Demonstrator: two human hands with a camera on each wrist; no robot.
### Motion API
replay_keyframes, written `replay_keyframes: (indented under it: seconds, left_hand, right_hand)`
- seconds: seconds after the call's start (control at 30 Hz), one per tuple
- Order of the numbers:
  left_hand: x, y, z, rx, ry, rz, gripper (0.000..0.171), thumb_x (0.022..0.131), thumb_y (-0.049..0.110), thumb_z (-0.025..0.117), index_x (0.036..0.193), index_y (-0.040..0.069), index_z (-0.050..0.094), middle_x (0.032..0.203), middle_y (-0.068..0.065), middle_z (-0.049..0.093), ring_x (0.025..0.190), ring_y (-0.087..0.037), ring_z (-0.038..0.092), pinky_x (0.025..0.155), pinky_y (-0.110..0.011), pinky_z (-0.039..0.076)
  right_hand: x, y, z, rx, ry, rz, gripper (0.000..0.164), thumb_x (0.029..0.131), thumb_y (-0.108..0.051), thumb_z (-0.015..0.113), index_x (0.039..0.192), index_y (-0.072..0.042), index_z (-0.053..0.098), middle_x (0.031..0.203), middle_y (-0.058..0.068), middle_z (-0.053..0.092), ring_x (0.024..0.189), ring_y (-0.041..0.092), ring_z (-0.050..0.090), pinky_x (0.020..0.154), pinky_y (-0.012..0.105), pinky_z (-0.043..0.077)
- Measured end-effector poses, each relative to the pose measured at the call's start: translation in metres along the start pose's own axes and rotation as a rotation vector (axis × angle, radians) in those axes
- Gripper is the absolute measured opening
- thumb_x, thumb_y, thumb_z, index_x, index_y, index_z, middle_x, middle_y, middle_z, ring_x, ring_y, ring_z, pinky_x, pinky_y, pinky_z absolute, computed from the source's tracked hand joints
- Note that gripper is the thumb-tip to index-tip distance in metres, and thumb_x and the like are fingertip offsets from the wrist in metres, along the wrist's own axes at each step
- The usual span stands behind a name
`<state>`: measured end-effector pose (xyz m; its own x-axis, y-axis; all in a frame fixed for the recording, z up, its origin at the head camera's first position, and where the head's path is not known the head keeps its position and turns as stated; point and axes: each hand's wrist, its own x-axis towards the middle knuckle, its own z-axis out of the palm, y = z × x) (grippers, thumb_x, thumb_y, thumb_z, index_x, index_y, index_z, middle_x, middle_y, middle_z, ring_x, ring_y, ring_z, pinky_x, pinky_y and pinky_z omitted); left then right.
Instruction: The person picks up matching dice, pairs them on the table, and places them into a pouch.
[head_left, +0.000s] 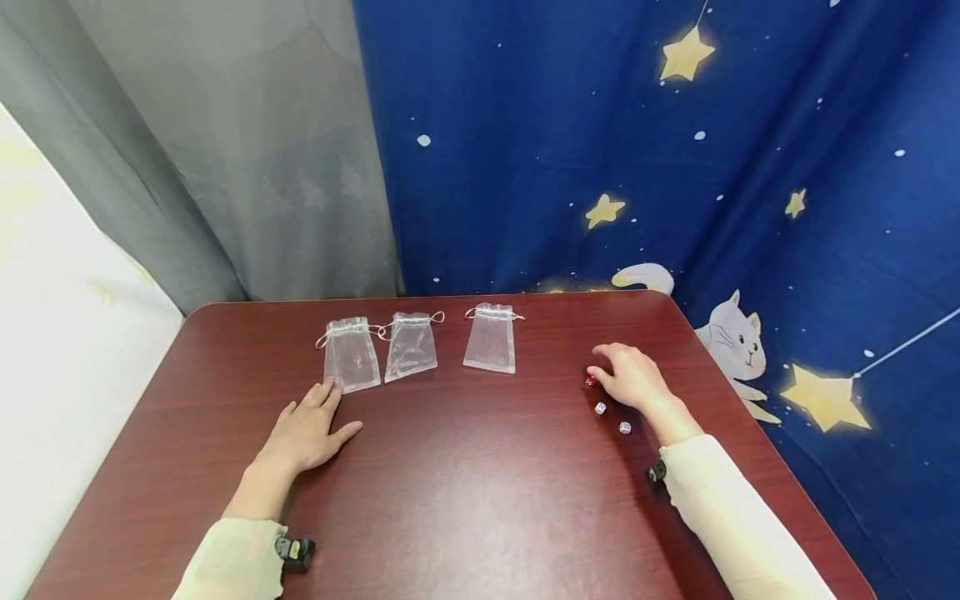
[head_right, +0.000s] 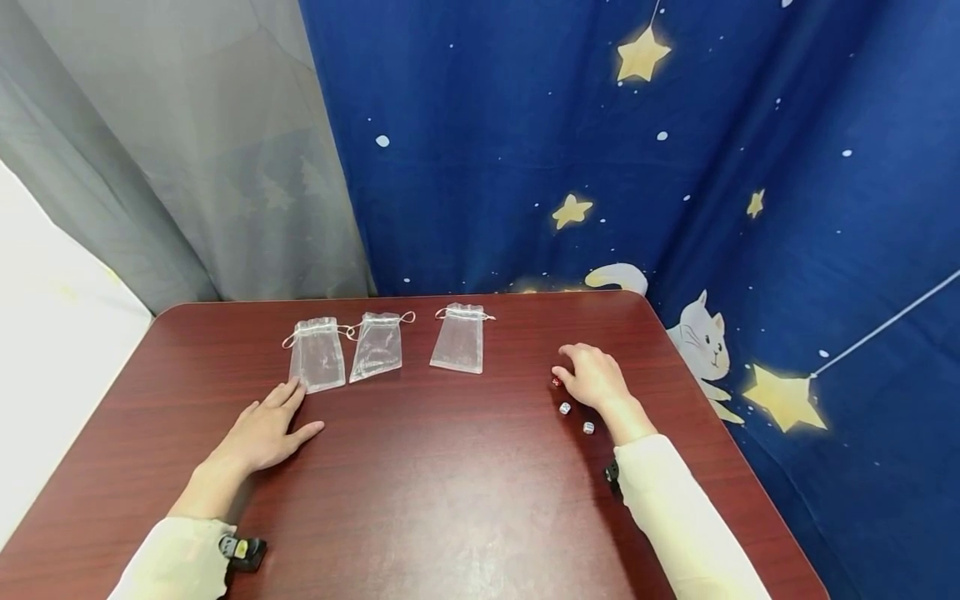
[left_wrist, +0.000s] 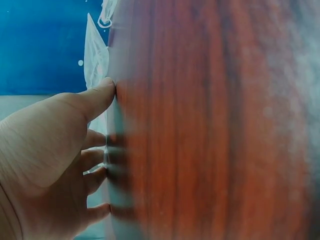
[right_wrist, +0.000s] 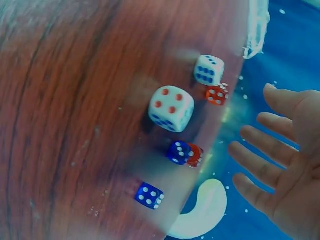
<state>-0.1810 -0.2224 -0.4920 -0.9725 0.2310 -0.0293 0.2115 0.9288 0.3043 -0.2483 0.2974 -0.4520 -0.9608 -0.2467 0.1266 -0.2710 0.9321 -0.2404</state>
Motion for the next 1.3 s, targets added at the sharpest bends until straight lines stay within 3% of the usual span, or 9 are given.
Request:
replay_keyframes:
  seconds: [0.27, 0.43, 0.77, 1.3]
  left_hand:
    - [0.0, 0.0, 0.001, -0.003, -0.002, 0.0, 0.078, 0.098, 0.044, 0.061, 0.15, -0.009, 0.038, 0.158, -0.031, 0.03, 0.145, -0.047, 0.028, 0.111, -0.071, 0.024]
    - [0.0, 0.0, 0.0, -0.004, 0.005, 0.0, 0.078, 0.098, 0.044, 0.062, 0.15, -0.009, 0.038, 0.158, -0.03, 0.03, 0.145, -0.047, 0.029, 0.111, -0.071, 0.024]
    - [-0.002, -0.001, 0.003, -0.003, 0.016, 0.003, 0.078, 0.097, 0.044, 0.063, 0.15, -0.009, 0.039, 0.157, -0.03, 0.031, 0.145, -0.048, 0.029, 0.111, -0.071, 0.024]
    - [-0.002, -0.002, 0.005, -0.001, 0.031, 0.008, 0.078, 0.097, 0.044, 0.063, 0.149, -0.009, 0.039, 0.156, -0.031, 0.032, 0.144, -0.048, 0.03, 0.11, -0.072, 0.025]
  right_hand:
    - [0.005, 0.003, 0.011, -0.05, -0.102, -0.094, 0.028, 0.09, -0.019, 0.078, 0.113, -0.004, 0.072, 0.104, 0.013, 0.072, 0.098, 0.035, 0.067, 0.087, 0.057, 0.052]
    - [0.005, 0.005, 0.014, -0.084, -0.124, -0.11, 0.026, 0.089, -0.016, 0.078, 0.112, -0.005, 0.073, 0.103, 0.013, 0.072, 0.097, 0.035, 0.067, 0.088, 0.057, 0.05]
    - [0.006, 0.006, 0.021, -0.105, -0.132, -0.107, 0.021, 0.09, -0.017, 0.077, 0.108, -0.006, 0.073, 0.076, -0.002, 0.06, 0.082, 0.025, 0.063, 0.08, 0.05, 0.049]
    - [0.006, -0.012, 0.005, -0.09, -0.044, -0.176, 0.02, 0.089, -0.016, 0.078, 0.106, -0.006, 0.074, 0.073, -0.004, 0.057, 0.073, 0.02, 0.061, 0.072, 0.045, 0.048]
